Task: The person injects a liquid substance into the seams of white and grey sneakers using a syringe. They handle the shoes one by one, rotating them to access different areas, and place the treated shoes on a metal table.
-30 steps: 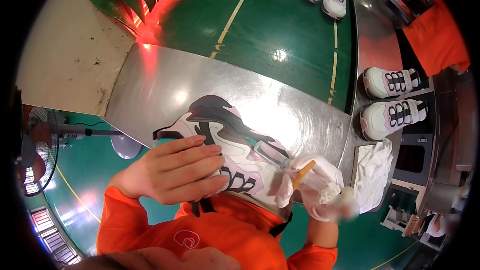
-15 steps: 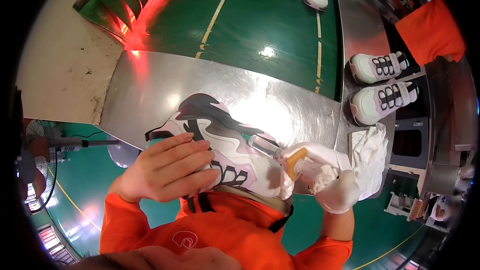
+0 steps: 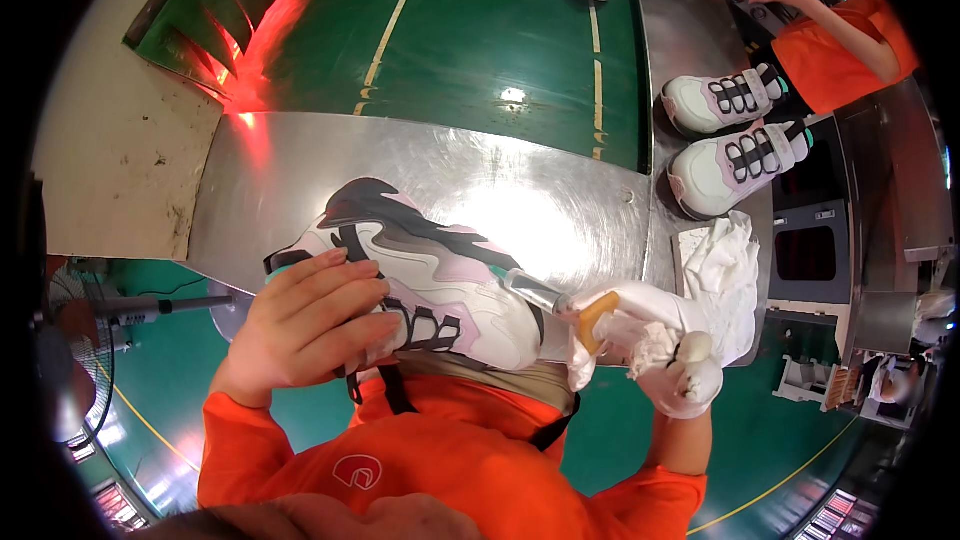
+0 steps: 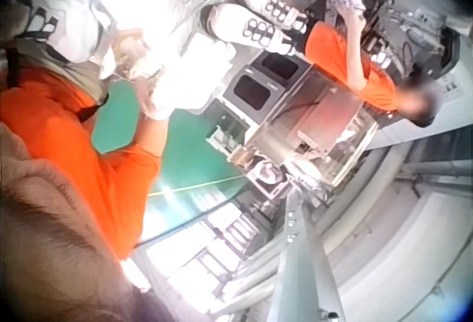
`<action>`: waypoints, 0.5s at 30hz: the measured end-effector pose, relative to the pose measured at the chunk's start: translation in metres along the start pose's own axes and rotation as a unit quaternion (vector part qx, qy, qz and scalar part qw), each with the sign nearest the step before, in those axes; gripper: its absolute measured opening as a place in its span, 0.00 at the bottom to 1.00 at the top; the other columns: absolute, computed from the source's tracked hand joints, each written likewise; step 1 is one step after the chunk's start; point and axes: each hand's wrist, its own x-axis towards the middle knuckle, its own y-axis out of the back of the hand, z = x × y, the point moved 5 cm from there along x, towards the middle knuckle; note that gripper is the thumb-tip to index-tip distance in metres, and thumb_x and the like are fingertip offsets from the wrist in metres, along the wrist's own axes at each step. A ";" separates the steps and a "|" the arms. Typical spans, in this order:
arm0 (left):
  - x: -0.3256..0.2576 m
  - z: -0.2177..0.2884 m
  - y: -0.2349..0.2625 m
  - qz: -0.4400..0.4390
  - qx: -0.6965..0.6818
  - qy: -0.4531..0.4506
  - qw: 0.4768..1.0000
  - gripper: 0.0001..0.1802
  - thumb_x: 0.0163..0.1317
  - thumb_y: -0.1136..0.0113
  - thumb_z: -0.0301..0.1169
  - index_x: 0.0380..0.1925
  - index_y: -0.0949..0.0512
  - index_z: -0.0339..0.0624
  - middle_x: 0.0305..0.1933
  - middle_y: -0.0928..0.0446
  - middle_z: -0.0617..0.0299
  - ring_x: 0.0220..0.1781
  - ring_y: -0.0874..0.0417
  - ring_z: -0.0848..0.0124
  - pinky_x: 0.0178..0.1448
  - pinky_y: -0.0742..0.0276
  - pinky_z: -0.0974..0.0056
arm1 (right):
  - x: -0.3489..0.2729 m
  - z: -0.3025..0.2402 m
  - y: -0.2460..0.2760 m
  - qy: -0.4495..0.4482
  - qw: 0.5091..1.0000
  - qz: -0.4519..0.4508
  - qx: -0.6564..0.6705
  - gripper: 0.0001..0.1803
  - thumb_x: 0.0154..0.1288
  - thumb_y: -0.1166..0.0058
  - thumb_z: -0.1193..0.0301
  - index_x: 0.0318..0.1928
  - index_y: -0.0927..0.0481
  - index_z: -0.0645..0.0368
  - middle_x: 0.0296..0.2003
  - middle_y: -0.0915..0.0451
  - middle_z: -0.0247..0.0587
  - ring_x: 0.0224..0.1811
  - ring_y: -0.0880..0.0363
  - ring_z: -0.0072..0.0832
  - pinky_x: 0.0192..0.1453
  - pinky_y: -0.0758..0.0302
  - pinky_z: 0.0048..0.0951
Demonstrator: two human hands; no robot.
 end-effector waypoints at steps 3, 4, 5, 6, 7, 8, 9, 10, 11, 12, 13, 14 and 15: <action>0.001 0.001 -0.001 -0.005 -0.002 0.004 1.000 0.14 0.49 0.30 0.30 0.38 0.19 0.48 0.45 0.18 0.61 0.50 0.16 0.60 0.59 0.21 0.53 | -0.011 0.007 0.008 0.005 1.000 0.023 0.003 0.57 0.38 0.34 0.46 0.56 0.35 0.88 0.37 0.22 0.63 0.35 0.19 0.44 0.40 0.23 0.39; 0.001 0.002 -0.001 -0.007 -0.001 0.006 1.000 0.15 0.48 0.30 0.30 0.38 0.19 0.48 0.45 0.18 0.61 0.51 0.16 0.59 0.59 0.21 0.53 | -0.014 0.009 0.010 0.007 1.000 0.027 0.006 0.58 0.37 0.32 0.46 0.57 0.35 0.89 0.37 0.22 0.64 0.35 0.19 0.44 0.40 0.23 0.39; 0.001 0.002 -0.001 -0.004 -0.001 0.008 1.000 0.15 0.48 0.30 0.30 0.38 0.19 0.48 0.45 0.18 0.60 0.51 0.16 0.59 0.59 0.21 0.52 | -0.016 0.011 0.012 0.012 1.000 0.028 0.009 0.60 0.36 0.31 0.46 0.57 0.36 0.89 0.37 0.22 0.64 0.35 0.19 0.44 0.40 0.23 0.40; 0.001 0.003 -0.001 -0.002 -0.002 0.010 1.000 0.15 0.48 0.30 0.30 0.38 0.18 0.47 0.45 0.18 0.60 0.51 0.16 0.59 0.60 0.21 0.52 | -0.019 0.013 0.015 0.016 0.999 0.030 0.013 0.61 0.36 0.29 0.46 0.57 0.36 0.89 0.37 0.22 0.64 0.35 0.19 0.44 0.40 0.23 0.40; 0.001 0.003 0.001 0.000 0.002 0.014 1.000 0.15 0.48 0.30 0.30 0.38 0.18 0.47 0.45 0.18 0.60 0.51 0.16 0.59 0.60 0.22 0.52 | -0.020 0.014 0.017 0.023 0.999 0.016 0.021 0.61 0.36 0.29 0.46 0.57 0.36 0.89 0.36 0.22 0.64 0.35 0.20 0.44 0.39 0.23 0.40; 0.002 0.004 0.001 0.001 -0.001 0.014 1.000 0.15 0.47 0.29 0.30 0.38 0.18 0.47 0.46 0.18 0.59 0.52 0.17 0.58 0.60 0.22 0.52 | -0.022 0.014 0.019 0.031 0.999 0.004 0.027 0.60 0.36 0.30 0.46 0.57 0.36 0.88 0.36 0.22 0.64 0.34 0.20 0.44 0.39 0.24 0.39; 0.002 0.004 0.002 0.001 -0.005 0.014 1.000 0.16 0.47 0.29 0.30 0.38 0.18 0.46 0.46 0.18 0.59 0.52 0.17 0.58 0.60 0.22 0.52 | -0.023 0.013 0.021 0.047 0.998 -0.006 0.037 0.60 0.36 0.30 0.45 0.58 0.36 0.86 0.35 0.22 0.63 0.34 0.20 0.43 0.39 0.24 0.39; 0.002 0.005 0.003 0.002 -0.004 0.017 1.000 0.16 0.47 0.29 0.31 0.38 0.18 0.46 0.46 0.18 0.59 0.52 0.17 0.58 0.60 0.22 0.52 | -0.022 0.012 0.023 0.063 0.997 -0.020 0.047 0.59 0.36 0.30 0.45 0.58 0.35 0.85 0.34 0.22 0.62 0.33 0.20 0.43 0.38 0.24 0.38; 0.001 0.005 0.003 0.002 -0.004 0.015 1.000 0.16 0.47 0.29 0.31 0.38 0.18 0.46 0.46 0.18 0.59 0.52 0.17 0.58 0.60 0.22 0.52 | -0.020 0.012 0.024 0.079 0.995 -0.035 0.058 0.59 0.36 0.31 0.45 0.58 0.35 0.84 0.33 0.22 0.62 0.32 0.20 0.42 0.38 0.25 0.37; 0.000 0.004 0.003 0.002 -0.004 0.013 1.000 0.16 0.47 0.29 0.31 0.38 0.18 0.46 0.47 0.18 0.59 0.53 0.17 0.58 0.60 0.22 0.52 | -0.018 0.012 0.024 0.093 0.992 -0.050 0.068 0.58 0.36 0.31 0.45 0.58 0.35 0.82 0.33 0.22 0.61 0.32 0.20 0.41 0.38 0.25 0.37; -0.001 0.004 0.003 0.003 -0.007 0.010 1.000 0.16 0.47 0.29 0.31 0.38 0.18 0.45 0.47 0.18 0.59 0.53 0.17 0.58 0.60 0.22 0.52 | -0.016 0.011 0.020 0.108 0.989 -0.061 0.077 0.58 0.37 0.31 0.44 0.59 0.34 0.81 0.32 0.23 0.61 0.31 0.20 0.41 0.37 0.25 0.36; -0.002 0.004 0.003 0.000 -0.006 0.014 1.000 0.16 0.48 0.29 0.31 0.39 0.18 0.46 0.47 0.18 0.59 0.53 0.17 0.58 0.61 0.22 0.52 | -0.013 0.010 0.018 0.111 0.993 0.010 0.044 0.55 0.37 0.31 0.48 0.60 0.34 0.77 0.34 0.22 0.57 0.34 0.20 0.39 0.40 0.25 0.35; -0.003 0.004 0.004 -0.003 -0.005 0.017 1.000 0.15 0.48 0.30 0.30 0.39 0.18 0.46 0.47 0.18 0.59 0.53 0.17 0.58 0.61 0.22 0.52 | -0.008 0.008 0.013 0.106 0.991 0.079 0.012 0.53 0.37 0.30 0.51 0.61 0.33 0.73 0.37 0.22 0.54 0.36 0.20 0.37 0.42 0.24 0.33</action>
